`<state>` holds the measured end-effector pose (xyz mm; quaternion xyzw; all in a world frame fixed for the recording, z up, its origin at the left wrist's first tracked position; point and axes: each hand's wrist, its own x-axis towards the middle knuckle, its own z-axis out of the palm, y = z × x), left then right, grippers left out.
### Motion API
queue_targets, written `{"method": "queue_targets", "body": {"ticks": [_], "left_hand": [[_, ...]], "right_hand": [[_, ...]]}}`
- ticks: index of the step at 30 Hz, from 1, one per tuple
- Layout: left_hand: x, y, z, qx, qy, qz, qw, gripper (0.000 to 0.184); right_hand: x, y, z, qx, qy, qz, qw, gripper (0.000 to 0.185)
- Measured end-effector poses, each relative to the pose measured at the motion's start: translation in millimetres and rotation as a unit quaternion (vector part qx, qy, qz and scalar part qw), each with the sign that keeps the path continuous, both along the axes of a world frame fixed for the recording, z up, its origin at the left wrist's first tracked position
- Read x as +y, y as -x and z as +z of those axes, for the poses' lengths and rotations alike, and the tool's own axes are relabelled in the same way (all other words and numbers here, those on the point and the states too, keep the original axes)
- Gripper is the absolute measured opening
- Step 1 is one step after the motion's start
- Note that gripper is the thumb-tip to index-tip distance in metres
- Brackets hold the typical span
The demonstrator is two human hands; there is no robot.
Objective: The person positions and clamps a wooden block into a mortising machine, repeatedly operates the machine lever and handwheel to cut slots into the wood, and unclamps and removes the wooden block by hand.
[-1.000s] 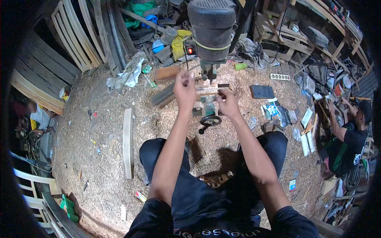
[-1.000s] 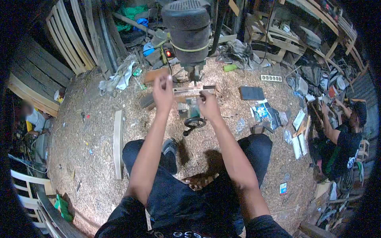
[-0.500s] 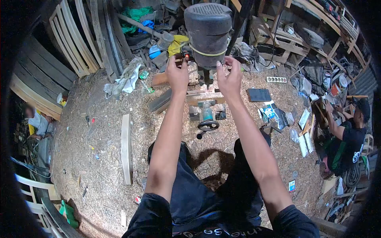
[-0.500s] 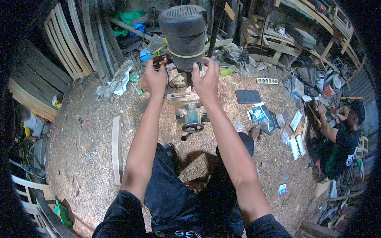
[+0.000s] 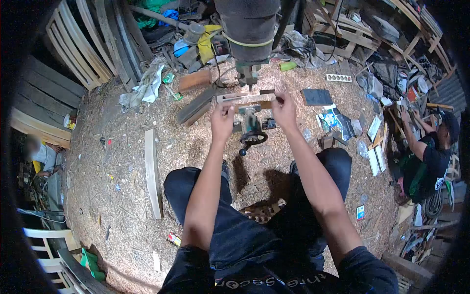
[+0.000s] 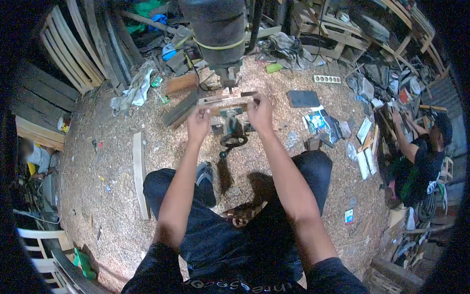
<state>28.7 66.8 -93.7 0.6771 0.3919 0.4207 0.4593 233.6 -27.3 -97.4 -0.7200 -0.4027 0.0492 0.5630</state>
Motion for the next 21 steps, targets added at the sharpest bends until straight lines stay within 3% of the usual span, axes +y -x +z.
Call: {"method": "queue_targets", "body": {"ticks": [3,7,8,10,11,12,15,16,19,21], "left_hand": [[-21,8,-65,0.048,0.042,-0.029,0.998,0.020],[-60,9,-69,0.172,0.102,-0.055,0.978,0.030],[-56,7,-108,0.148,0.131,-0.068,0.978,0.041],[-58,2,-114,0.126,0.133,-0.040,0.982,0.045],[-57,-3,-118,0.115,0.133,-0.029,0.984,0.048],[-50,-10,-115,0.069,0.209,-0.023,0.975,0.054],[-50,-25,-99,0.185,0.152,-0.030,0.970,0.065],[-46,-39,-106,0.256,0.008,0.044,0.966,0.067],[-56,-44,-105,0.271,0.034,0.079,0.959,0.062],[-59,-44,-104,0.281,0.054,0.070,0.956,0.061]], "right_hand": [[-23,4,-53,0.057,0.097,0.031,0.993,0.030],[-53,34,-95,0.116,0.172,0.117,0.971,0.036],[-54,43,-98,0.073,0.145,0.119,0.979,0.037],[-49,66,-99,-0.015,0.090,0.121,0.988,0.038],[-44,75,-99,0.024,0.090,0.084,0.992,0.037],[-36,79,-103,0.059,0.089,0.046,0.993,0.035],[-23,78,-126,0.107,0.089,-0.030,0.990,0.031],[-13,78,-132,0.115,0.087,-0.049,0.988,0.030],[-3,81,-139,0.130,0.054,-0.127,0.982,0.029],[-5,79,-141,0.136,0.074,-0.122,0.980,0.028]]}}
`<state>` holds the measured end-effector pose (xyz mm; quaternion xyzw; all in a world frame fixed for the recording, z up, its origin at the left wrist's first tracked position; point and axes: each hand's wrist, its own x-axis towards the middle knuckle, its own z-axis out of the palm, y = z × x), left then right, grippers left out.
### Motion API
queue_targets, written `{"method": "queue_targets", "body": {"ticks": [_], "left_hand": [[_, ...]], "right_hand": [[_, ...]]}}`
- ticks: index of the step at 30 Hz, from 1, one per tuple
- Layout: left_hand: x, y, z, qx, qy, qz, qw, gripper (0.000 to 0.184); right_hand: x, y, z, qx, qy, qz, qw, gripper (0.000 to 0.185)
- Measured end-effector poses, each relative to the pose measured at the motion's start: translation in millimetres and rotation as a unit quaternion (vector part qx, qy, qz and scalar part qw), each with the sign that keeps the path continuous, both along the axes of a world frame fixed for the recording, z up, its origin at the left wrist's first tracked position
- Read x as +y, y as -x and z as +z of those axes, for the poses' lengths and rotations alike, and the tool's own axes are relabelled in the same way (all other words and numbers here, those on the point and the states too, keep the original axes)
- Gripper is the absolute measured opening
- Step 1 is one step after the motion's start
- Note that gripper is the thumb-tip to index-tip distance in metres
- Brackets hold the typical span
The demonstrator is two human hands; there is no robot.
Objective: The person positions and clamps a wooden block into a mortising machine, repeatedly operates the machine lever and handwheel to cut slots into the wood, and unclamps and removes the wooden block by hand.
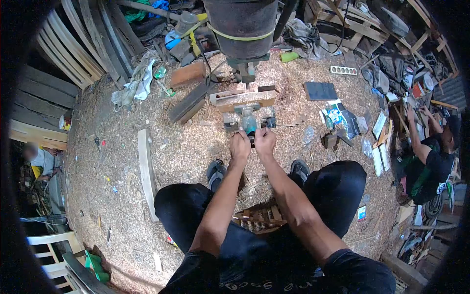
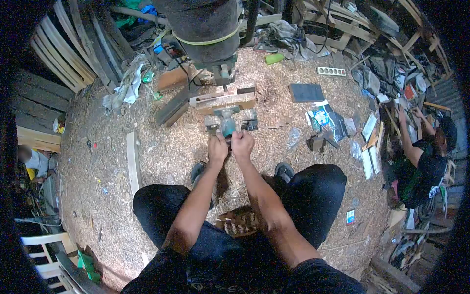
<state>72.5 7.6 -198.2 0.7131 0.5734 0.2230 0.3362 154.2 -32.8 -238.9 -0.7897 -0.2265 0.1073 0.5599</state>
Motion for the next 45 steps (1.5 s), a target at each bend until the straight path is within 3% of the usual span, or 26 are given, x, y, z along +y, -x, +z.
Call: {"method": "queue_targets", "body": {"ticks": [7,10,11,14,15,16,18,19,23,28,36,38,39,42,43,44,45], "left_hand": [[3,1,-1,-0.018,0.003,-0.004,1.000,0.065],[11,15,-12,-0.092,0.101,-0.017,0.991,0.058],[9,22,-14,-0.136,0.084,-0.006,0.987,0.057],[3,45,-46,-0.067,0.083,0.053,0.993,0.063],[-1,61,-50,0.034,-0.036,-0.062,0.997,0.064],[-3,63,-54,0.007,0.129,-0.069,0.989,0.064],[-9,71,-45,-0.047,0.442,-0.075,0.893,0.065],[-13,62,-54,-0.057,0.448,-0.064,0.890,0.068],[-24,42,-81,0.081,0.244,-0.049,0.965,0.062],[-35,39,-69,0.126,0.106,-0.073,0.984,0.059],[-52,17,-21,0.099,0.160,-0.015,0.982,0.053],[-68,-11,-21,0.036,0.125,0.007,0.991,0.047],[-70,-17,-62,0.041,0.139,0.004,0.989,0.039],[-61,-5,-44,0.127,0.109,-0.126,0.978,0.040],[-56,8,-74,0.158,-0.025,-0.216,0.963,0.045],[-50,21,-79,0.093,-0.028,-0.180,0.979,0.053],[-34,33,-63,0.082,0.144,-0.154,0.974,0.046]], "right_hand": [[4,-2,-15,0.034,-0.041,-0.001,0.999,0.028],[-6,-1,-15,0.025,-0.047,0.035,0.998,0.029],[-7,-3,-13,0.024,-0.051,0.051,0.997,0.031],[-13,-2,18,0.010,-0.043,0.083,0.996,0.036],[-16,-1,21,0.011,-0.023,0.090,0.996,0.041],[-16,-2,23,0.014,-0.029,0.093,0.995,0.041],[-19,-1,27,0.023,-0.043,0.100,0.994,0.041],[-18,-2,26,0.021,-0.038,0.107,0.993,0.040],[-18,-10,9,0.017,-0.015,0.129,0.991,0.040],[-16,-14,12,0.042,0.009,0.150,0.988,0.035],[-19,-15,15,-0.004,0.010,0.137,0.990,0.034],[-16,-22,14,-0.012,0.020,0.142,0.990,0.034],[-19,-23,15,-0.011,0.016,0.147,0.989,0.035],[-26,-37,8,0.002,0.014,0.165,0.986,0.038],[-26,-40,1,0.031,0.020,0.174,0.984,0.039],[-28,-37,-5,0.063,0.027,0.186,0.980,0.040],[-28,-35,-1,0.140,0.005,0.174,0.975,0.042]]}}
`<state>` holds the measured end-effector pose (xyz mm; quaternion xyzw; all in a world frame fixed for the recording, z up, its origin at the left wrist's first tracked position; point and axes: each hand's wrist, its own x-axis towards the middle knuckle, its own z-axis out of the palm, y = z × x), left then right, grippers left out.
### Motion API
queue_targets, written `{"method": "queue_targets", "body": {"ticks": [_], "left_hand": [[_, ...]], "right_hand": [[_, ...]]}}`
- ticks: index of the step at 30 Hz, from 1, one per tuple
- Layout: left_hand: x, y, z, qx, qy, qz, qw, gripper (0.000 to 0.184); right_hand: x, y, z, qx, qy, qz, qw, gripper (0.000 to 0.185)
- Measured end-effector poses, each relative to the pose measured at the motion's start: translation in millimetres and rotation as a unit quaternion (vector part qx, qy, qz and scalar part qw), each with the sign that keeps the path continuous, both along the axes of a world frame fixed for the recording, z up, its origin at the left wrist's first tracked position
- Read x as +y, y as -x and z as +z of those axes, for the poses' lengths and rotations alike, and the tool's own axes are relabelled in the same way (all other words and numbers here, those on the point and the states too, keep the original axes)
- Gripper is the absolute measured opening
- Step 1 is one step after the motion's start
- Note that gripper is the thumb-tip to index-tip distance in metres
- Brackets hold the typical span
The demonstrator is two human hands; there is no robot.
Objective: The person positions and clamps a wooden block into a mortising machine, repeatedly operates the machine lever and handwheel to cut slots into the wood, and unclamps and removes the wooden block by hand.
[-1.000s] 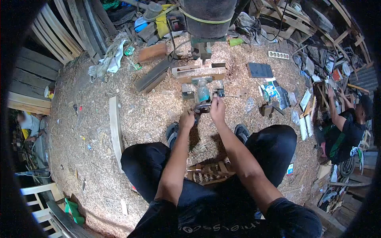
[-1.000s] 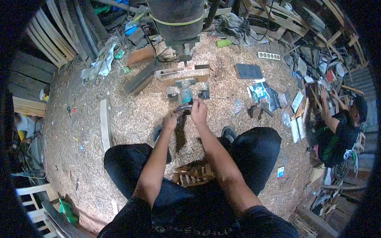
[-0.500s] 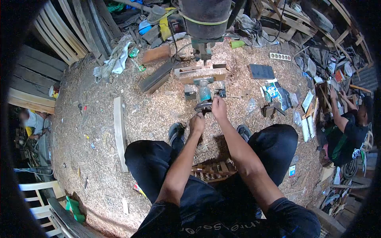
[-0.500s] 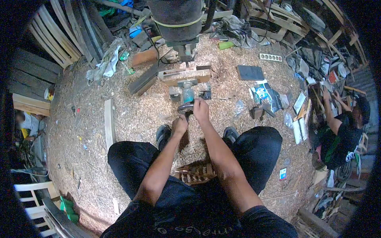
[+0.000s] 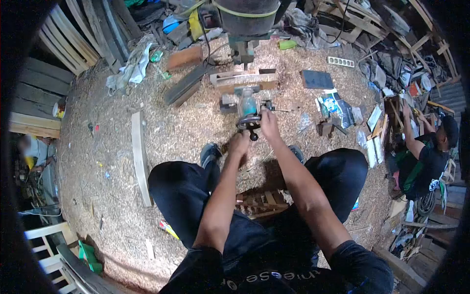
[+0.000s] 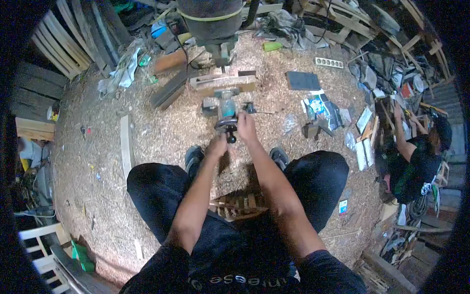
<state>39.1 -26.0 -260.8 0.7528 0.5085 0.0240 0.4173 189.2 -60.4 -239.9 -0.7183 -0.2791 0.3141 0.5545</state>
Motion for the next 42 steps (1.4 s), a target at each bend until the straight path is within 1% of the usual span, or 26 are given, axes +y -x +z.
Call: {"method": "queue_targets", "body": {"ticks": [1,3,4,7,8,9,11,14,17,21,23,25,26,28,29,30,32,34,35,36,37,38,39,40,41,42], "left_hand": [[10,16,16,0.020,0.169,0.042,0.985,0.041],[23,29,10,-0.102,0.089,0.222,0.966,0.043],[26,28,13,-0.187,0.054,0.307,0.932,0.045],[26,6,18,-0.307,-0.041,0.236,0.921,0.049],[27,-5,16,-0.315,-0.020,0.233,0.920,0.052],[30,-14,-5,-0.301,-0.143,0.208,0.920,0.053],[30,-23,13,-0.260,0.075,0.274,0.923,0.049],[26,-41,22,-0.288,-0.184,0.255,0.904,0.044],[27,-40,14,-0.253,-0.220,0.222,0.916,0.044],[20,-44,32,-0.229,-0.224,0.268,0.908,0.047],[24,-44,30,-0.171,-0.247,0.198,0.933,0.046],[27,-45,45,-0.155,-0.286,0.153,0.933,0.046],[24,-44,48,-0.098,-0.213,0.148,0.961,0.044],[25,-32,34,-0.239,-0.129,0.188,0.944,0.045],[33,-28,25,-0.310,-0.089,0.210,0.923,0.046],[44,-25,-6,-0.451,0.042,0.251,0.855,0.047],[41,-30,-12,-0.460,0.136,0.300,0.825,0.047],[43,-31,-12,-0.441,0.209,0.321,0.812,0.045],[42,-33,-11,-0.353,0.110,0.296,0.881,0.045],[41,-41,23,-0.259,0.007,0.265,0.929,0.045],[35,-44,40,-0.153,-0.091,0.224,0.958,0.045],[42,-47,19,-0.096,-0.190,0.179,0.960,0.045],[44,-44,26,-0.153,-0.115,0.208,0.959,0.044],[43,-37,39,-0.209,-0.037,0.234,0.949,0.043],[37,-30,44,-0.260,0.046,0.259,0.929,0.042],[35,-29,24,-0.426,0.160,0.325,0.829,0.038]], "right_hand": [[-3,5,7,0.004,-0.002,0.008,1.000,0.042],[-2,3,26,0.002,-0.016,0.016,1.000,0.043],[-1,6,30,-0.080,0.020,-0.006,0.997,0.044],[2,11,15,-0.031,0.047,-0.036,0.998,0.054],[5,9,14,-0.022,0.058,-0.028,0.998,0.052],[5,8,21,-0.012,0.070,-0.021,0.997,0.051],[2,5,27,0.010,0.096,-0.011,0.995,0.048],[8,7,19,0.026,0.056,-0.057,0.996,0.041],[8,8,6,0.043,0.023,-0.073,0.996,0.042],[12,6,-11,0.113,-0.027,-0.103,0.988,0.040],[14,6,-39,0.214,-0.081,-0.154,0.961,0.040],[23,7,-32,0.198,-0.074,-0.167,0.963,0.041],[17,6,-27,0.203,-0.047,-0.152,0.966,0.041],[9,-5,-24,0.216,0.014,-0.083,0.973,0.046],[8,-9,-23,0.153,0.052,-0.059,0.985,0.045],[7,-4,8,0.091,0.089,-0.037,0.991,0.044],[8,5,37,-0.035,0.152,-0.007,0.988,0.048],[2,10,31,-0.069,0.083,-0.012,0.994,0.051],[2,11,29,-0.085,0.045,-0.012,0.995,0.053],[3,1,-1,0.048,0.081,0.001,0.996,0.050],[1,0,-23,0.149,0.030,-0.021,0.988,0.047],[0,3,-41,0.250,-0.023,-0.044,0.967,0.045],[6,0,-47,0.343,-0.080,-0.063,0.934,0.042],[-1,1,-9,0.078,0.012,-0.063,0.995,0.039],[-2,2,7,0.046,0.011,-0.070,0.996,0.040],[2,3,19,0.011,0.008,-0.078,0.997,0.041]]}}
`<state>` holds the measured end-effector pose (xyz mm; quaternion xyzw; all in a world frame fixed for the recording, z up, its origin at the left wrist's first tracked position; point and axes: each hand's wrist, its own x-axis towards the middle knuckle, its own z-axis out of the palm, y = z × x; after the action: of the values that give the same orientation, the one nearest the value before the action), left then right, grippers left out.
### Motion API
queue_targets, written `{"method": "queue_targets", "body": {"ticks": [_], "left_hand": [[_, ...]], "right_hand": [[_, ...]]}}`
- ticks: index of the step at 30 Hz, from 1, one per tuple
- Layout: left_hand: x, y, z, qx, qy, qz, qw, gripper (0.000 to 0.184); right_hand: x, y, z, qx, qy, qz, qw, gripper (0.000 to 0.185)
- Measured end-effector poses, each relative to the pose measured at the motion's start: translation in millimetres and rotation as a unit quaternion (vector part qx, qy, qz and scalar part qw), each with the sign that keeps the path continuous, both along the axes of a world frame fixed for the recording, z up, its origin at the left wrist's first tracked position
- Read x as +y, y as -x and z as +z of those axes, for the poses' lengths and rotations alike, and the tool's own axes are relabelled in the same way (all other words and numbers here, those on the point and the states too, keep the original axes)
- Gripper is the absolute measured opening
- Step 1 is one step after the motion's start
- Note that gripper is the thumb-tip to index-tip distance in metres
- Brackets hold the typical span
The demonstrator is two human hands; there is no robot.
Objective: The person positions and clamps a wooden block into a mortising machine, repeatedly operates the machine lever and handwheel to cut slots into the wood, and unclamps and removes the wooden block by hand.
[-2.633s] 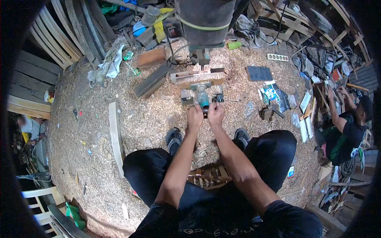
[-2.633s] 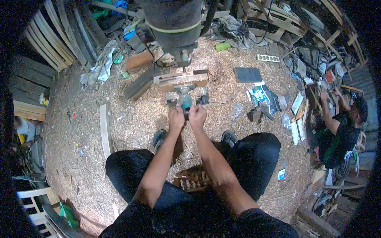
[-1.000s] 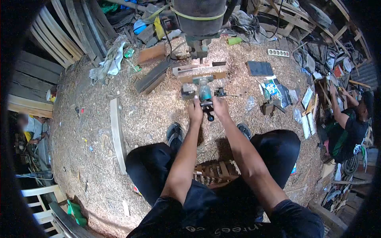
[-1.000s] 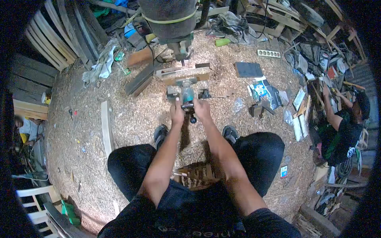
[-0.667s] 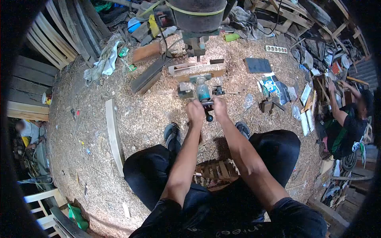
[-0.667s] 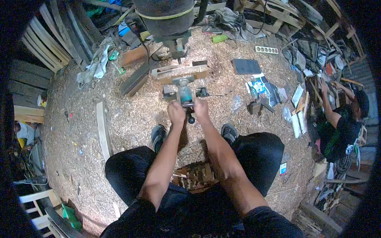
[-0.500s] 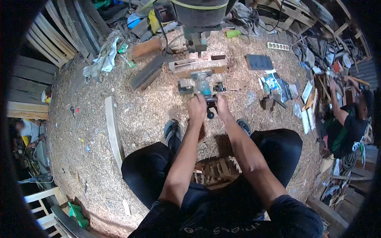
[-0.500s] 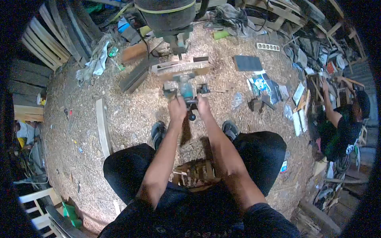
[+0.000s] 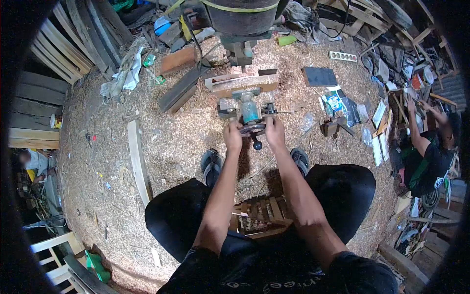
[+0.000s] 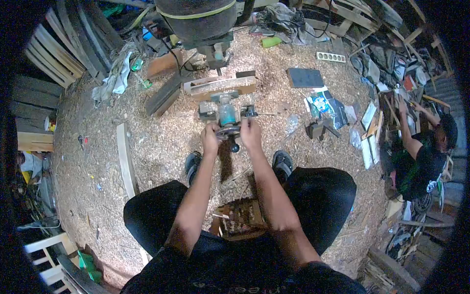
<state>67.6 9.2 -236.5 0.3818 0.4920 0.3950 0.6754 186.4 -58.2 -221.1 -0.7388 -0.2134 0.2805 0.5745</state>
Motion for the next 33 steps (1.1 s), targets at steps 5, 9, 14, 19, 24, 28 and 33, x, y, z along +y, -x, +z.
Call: {"method": "queue_targets", "body": {"ticks": [5,9,14,19,24,28,33], "left_hand": [[8,-11,-36,0.151,-0.094,-0.051,0.983,0.042],[5,-14,7,0.324,-0.265,-0.071,0.905,0.047],[0,-6,-32,0.013,0.007,-0.008,1.000,0.061],[-6,-23,94,0.192,-0.143,-0.145,0.960,0.077],[10,-4,-43,0.159,-0.058,-0.116,0.979,0.085],[1,-4,61,0.098,0.036,-0.052,0.993,0.089],[-3,2,74,-0.051,-0.081,-0.105,0.990,0.093]], "right_hand": [[-10,-9,-81,-0.114,-0.047,0.094,0.988,0.047],[-13,-34,-112,0.073,-0.035,0.116,0.990,0.034],[12,-9,-63,-0.028,-0.053,-0.003,0.998,0.029],[-13,-37,-59,-0.057,0.078,0.045,0.994,0.047],[0,-1,2,-0.090,0.002,0.044,0.995,0.058],[-15,-35,-36,-0.078,0.054,-0.017,0.995,0.077],[-35,-5,-59,-0.044,0.073,-0.030,0.996,0.085]]}}
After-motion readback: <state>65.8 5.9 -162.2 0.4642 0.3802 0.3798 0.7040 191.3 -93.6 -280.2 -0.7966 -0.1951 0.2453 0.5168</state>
